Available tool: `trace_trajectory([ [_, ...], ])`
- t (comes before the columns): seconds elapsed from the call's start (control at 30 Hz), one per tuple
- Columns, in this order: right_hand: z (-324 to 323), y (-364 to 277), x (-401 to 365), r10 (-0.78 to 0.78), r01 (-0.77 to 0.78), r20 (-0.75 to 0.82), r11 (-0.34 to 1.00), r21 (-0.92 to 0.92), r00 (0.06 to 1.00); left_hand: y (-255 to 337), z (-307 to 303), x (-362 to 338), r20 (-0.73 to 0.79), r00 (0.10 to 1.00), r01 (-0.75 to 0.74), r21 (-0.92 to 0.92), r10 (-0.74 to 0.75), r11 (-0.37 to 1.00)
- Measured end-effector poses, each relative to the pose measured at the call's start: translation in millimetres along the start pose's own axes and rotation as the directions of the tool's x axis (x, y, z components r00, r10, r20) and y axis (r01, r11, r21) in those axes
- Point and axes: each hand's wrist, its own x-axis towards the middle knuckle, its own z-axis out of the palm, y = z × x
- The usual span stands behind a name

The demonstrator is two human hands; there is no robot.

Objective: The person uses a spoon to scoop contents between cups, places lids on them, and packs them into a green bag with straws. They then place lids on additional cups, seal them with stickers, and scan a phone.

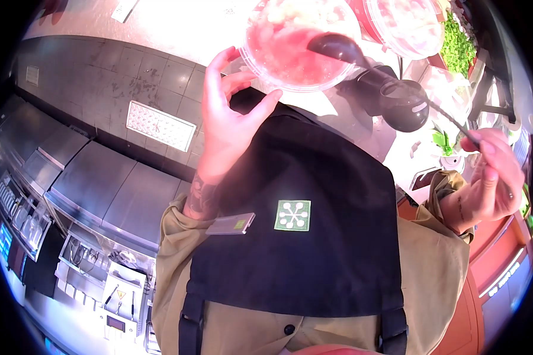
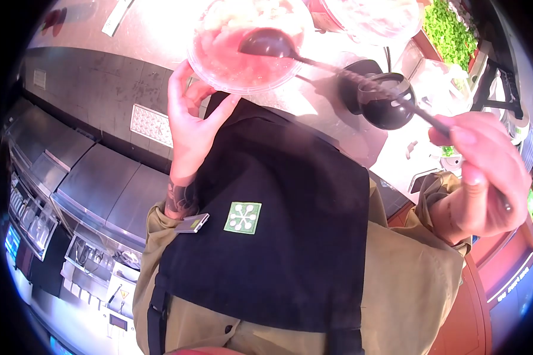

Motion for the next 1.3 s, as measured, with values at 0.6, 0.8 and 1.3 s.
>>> trace_trajectory([
  [0.6,-6.1,22.9,34.5,0.004,-0.013,0.235,0.999,0.038,0.972,0.5,5.6,1.0,-0.022,1.0,0.02,-0.037,-0.02,0.999],
  [0.8,-21.8,27.1,29.3,0.019,-0.01,0.199,0.999,-0.048,0.98,3.3,6.4,2.8,-0.01,1.0,0.019,-0.056,-0.02,0.998],
  [1.3,-14.5,25.6,-1.2,0.074,-0.042,-0.175,0.983,0.18,0.982,4.5,6.8,2.2,0.007,0.998,0.069,-0.039,-0.069,0.997],
])
